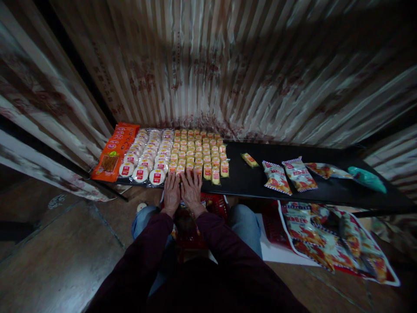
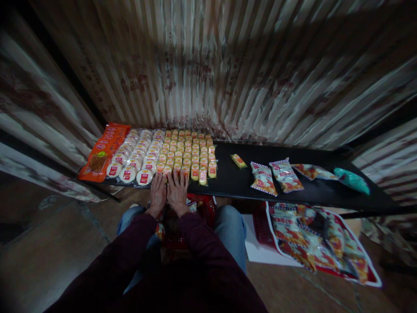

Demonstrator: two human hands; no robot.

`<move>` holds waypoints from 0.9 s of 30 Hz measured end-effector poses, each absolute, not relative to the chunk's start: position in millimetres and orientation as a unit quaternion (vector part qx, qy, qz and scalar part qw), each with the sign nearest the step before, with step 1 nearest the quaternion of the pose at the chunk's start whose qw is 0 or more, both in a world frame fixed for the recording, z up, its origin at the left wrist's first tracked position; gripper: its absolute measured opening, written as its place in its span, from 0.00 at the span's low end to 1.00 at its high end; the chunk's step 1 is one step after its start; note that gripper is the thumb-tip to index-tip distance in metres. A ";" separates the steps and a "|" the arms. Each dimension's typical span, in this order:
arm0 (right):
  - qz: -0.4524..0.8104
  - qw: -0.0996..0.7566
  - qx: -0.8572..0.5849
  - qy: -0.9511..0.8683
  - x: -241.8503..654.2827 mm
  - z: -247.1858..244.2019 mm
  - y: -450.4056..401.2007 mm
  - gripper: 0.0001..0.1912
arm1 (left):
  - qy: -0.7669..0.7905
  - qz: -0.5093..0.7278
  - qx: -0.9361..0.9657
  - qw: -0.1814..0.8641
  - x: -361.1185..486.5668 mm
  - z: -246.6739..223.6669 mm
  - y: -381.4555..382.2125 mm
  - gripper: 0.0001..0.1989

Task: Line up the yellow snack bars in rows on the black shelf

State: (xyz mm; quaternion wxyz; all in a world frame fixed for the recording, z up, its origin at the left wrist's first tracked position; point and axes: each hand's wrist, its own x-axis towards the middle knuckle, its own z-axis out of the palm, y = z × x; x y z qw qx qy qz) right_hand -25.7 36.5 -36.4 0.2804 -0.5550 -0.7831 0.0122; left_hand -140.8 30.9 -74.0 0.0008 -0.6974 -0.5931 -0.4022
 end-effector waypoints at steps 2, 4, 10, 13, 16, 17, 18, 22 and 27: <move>0.019 0.276 -0.556 -0.783 -26.6 -38.0 36.1 0.29 | -0.590 -0.396 -0.704 -0.009 -141.5 -75.2 31.3 0.24; 0.025 0.277 -0.556 -0.783 -27.0 -39.0 35.5 0.30 | -0.588 -0.393 -0.707 -0.016 -141.9 -74.9 31.4 0.25; 0.043 0.276 -0.548 -0.788 -26.2 -36.3 34.2 0.30 | -0.595 -0.378 -0.708 -0.039 -141.1 -64.7 28.5 0.26; 0.043 0.279 -0.544 -0.790 -24.9 -34.0 32.1 0.29 | -0.600 -0.376 -0.705 -0.044 -139.6 -59.8 27.1 0.27; 0.041 0.282 -0.537 -0.794 -22.7 -33.0 26.7 0.28 | -0.602 -0.373 -0.705 -0.036 -137.0 -59.2 23.4 0.27; 0.043 0.283 -0.533 -0.796 -21.6 -33.3 23.8 0.28 | -0.603 -0.370 -0.706 -0.033 -136.1 -60.2 20.9 0.27; 0.045 0.284 -0.527 -0.800 -20.4 -34.0 20.2 0.28 | -0.603 -0.367 -0.708 -0.030 -135.1 -61.9 17.5 0.27; 0.058 0.287 -0.494 -0.818 -13.8 -41.5 0.2 0.28 | -0.596 -0.357 -0.719 -0.025 -130.6 -74.9 -3.8 0.25; 0.079 0.293 -0.482 -0.822 -4.9 -58.4 -28.5 0.28 | -0.605 -0.351 -0.712 -0.059 -121.7 -94.4 -35.2 0.24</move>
